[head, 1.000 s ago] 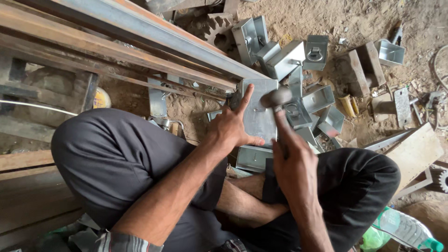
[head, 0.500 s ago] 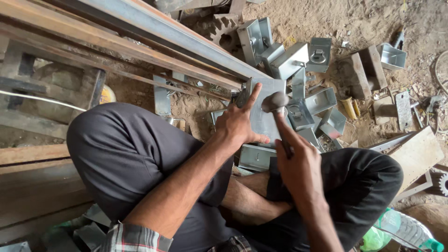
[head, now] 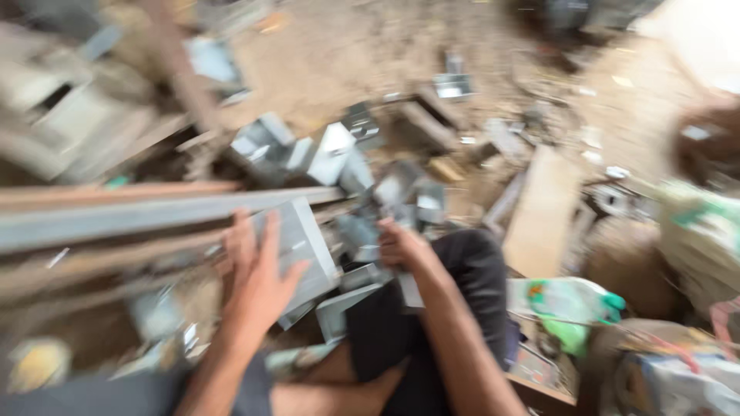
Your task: The person uses a hammer to adjust and shape galvanized metal electrical boxes. They pick up individual boxes from a pile, strike the sides and corners with a hammer while holding them by hand, and place the finished boxes back on the ground.
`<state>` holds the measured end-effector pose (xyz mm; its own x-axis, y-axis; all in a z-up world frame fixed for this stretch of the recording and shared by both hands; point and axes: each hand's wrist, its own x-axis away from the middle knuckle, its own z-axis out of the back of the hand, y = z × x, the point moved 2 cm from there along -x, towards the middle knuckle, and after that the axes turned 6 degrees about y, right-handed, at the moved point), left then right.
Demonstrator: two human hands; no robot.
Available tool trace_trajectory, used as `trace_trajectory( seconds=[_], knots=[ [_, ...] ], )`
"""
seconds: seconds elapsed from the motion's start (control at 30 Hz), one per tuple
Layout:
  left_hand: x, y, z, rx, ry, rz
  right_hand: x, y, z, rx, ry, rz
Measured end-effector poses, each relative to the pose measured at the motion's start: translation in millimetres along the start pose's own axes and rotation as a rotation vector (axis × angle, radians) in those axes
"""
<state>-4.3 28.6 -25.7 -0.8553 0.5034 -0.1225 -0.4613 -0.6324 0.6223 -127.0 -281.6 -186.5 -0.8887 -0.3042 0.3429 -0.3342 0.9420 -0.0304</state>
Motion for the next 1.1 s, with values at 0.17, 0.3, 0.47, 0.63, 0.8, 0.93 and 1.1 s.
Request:
trace_trajectory(
  seconds=[0.17, 0.3, 0.47, 0.63, 0.8, 0.93, 1.1],
  knots=[
    [-12, 5, -3, -0.151, -0.009, -0.082, -16, 48, 21, -0.245, 0.706, 0.451],
    [-17, 15, -15, -0.362, -0.114, -0.102, -7, 67, -47, -0.072, 0.816, 0.512],
    [-3, 9, -26, -0.42, -0.189, -0.077, -1, 75, -94, -0.033, 0.874, 0.477],
    [-16, -23, -35, -0.242, -0.279, -0.013, -9, 79, -90, -0.082, 0.821, 0.45],
    [-47, -16, -13, -0.785, -0.352, -0.613, -20, 77, -55, -0.089, 0.778, 0.433],
    [-47, -3, -7, -0.735, -0.405, -0.965, -24, 65, -18, -0.252, 0.597, 0.321],
    [-80, 4, -20, -0.907, -0.716, -1.116, -22, 59, -20, -0.129, 0.758, 0.416]
  ],
)
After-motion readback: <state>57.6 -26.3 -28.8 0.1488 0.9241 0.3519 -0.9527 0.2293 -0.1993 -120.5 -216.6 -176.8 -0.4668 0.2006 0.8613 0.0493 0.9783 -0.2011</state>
